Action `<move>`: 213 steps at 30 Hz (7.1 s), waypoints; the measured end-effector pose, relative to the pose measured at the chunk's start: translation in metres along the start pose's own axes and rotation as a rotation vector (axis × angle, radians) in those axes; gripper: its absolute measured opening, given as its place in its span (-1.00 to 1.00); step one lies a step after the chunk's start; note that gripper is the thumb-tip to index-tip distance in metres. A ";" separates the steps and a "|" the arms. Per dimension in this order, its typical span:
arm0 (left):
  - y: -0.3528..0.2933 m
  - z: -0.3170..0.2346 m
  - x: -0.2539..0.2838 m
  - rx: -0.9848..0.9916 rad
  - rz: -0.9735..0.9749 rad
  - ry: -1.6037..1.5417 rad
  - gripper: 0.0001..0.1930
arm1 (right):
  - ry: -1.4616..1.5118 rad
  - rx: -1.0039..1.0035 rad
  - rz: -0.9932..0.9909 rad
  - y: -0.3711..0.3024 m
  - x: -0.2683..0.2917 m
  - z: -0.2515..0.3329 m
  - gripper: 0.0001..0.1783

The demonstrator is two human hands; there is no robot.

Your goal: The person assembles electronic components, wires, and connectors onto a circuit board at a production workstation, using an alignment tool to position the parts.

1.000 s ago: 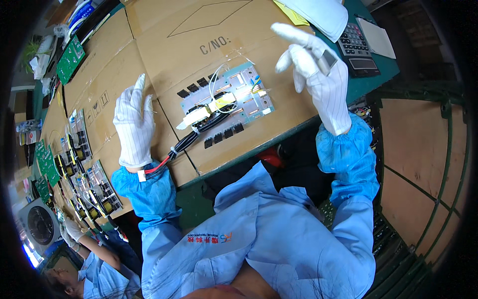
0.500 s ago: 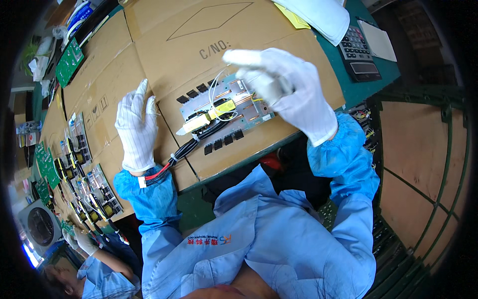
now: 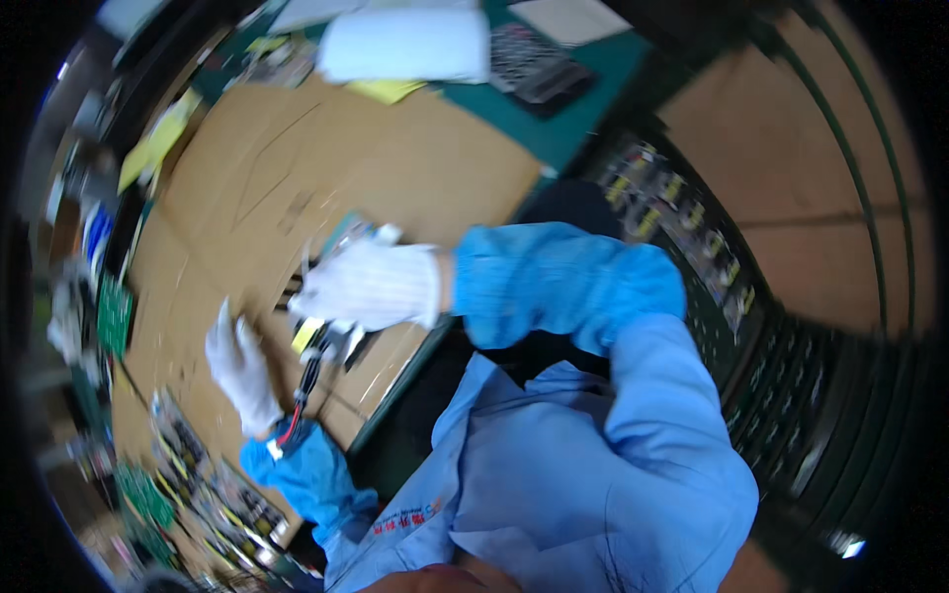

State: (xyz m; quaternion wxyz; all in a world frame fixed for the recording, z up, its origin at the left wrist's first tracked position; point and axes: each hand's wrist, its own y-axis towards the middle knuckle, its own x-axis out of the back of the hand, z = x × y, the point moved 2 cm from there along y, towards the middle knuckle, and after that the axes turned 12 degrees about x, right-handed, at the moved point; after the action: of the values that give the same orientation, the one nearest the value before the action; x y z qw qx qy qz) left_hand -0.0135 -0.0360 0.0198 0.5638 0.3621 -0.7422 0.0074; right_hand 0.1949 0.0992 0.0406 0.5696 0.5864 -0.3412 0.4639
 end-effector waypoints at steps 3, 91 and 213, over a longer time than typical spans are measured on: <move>-0.004 0.014 -0.003 -0.047 -0.030 -0.024 -0.68 | 0.150 0.034 -0.022 -0.004 -0.018 -0.006 -0.65; -0.224 0.230 0.219 0.844 -0.266 0.334 -0.21 | 0.173 -0.833 -0.813 -0.156 0.133 -0.113 -0.55; -0.039 -0.094 0.057 0.236 0.694 0.214 -0.61 | -0.340 -2.545 -0.078 -0.765 -0.108 0.111 -0.42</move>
State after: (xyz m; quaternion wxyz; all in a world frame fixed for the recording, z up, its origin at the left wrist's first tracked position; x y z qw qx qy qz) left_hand 0.0799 -0.0552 0.0864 0.5566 0.1488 -0.7517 0.3210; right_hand 0.8863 0.0667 -0.3204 0.6884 -0.3066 -0.5927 -0.2841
